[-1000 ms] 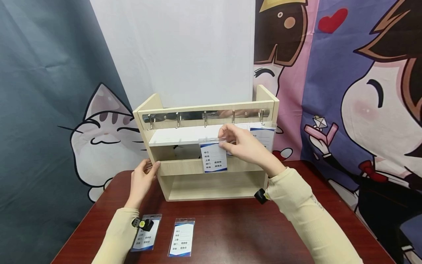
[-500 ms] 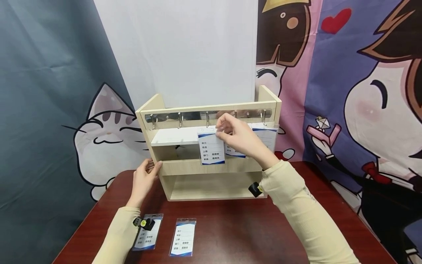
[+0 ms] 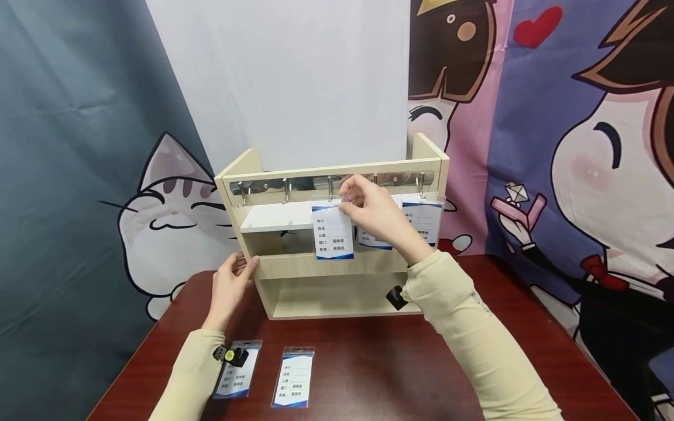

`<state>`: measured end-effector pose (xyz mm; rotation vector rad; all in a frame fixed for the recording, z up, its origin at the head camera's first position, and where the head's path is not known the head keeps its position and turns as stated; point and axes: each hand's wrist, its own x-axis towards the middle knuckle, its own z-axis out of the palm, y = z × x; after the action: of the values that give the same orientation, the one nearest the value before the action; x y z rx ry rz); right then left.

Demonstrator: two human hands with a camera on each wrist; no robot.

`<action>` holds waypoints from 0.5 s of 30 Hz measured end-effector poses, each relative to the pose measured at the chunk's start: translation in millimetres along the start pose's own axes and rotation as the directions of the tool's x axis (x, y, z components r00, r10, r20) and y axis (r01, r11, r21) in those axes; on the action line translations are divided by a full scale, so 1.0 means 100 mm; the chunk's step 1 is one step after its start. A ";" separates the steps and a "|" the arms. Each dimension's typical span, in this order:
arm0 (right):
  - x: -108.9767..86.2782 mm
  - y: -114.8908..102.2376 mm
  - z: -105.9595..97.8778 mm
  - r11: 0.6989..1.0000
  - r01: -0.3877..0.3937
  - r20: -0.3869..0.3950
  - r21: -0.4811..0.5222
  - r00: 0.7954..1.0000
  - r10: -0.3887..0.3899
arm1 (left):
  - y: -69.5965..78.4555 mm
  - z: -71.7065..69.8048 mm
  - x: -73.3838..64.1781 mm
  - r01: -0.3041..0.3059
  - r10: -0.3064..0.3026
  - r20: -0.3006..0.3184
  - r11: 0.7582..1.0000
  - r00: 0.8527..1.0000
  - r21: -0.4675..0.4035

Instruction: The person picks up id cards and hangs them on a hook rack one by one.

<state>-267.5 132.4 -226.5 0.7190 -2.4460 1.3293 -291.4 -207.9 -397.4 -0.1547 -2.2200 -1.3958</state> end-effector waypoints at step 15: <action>0.05 -0.05 0.02 0.996 -0.082 -0.016 -0.020 0.997 0.082 | 0.02 0.00 0.01 0.019 -0.019 -0.001 1.000 1.000 -0.012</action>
<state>-269.1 127.1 -222.0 0.6078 -2.4981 1.3314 -291.6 -207.1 -395.6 -0.1378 -2.2176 -1.4194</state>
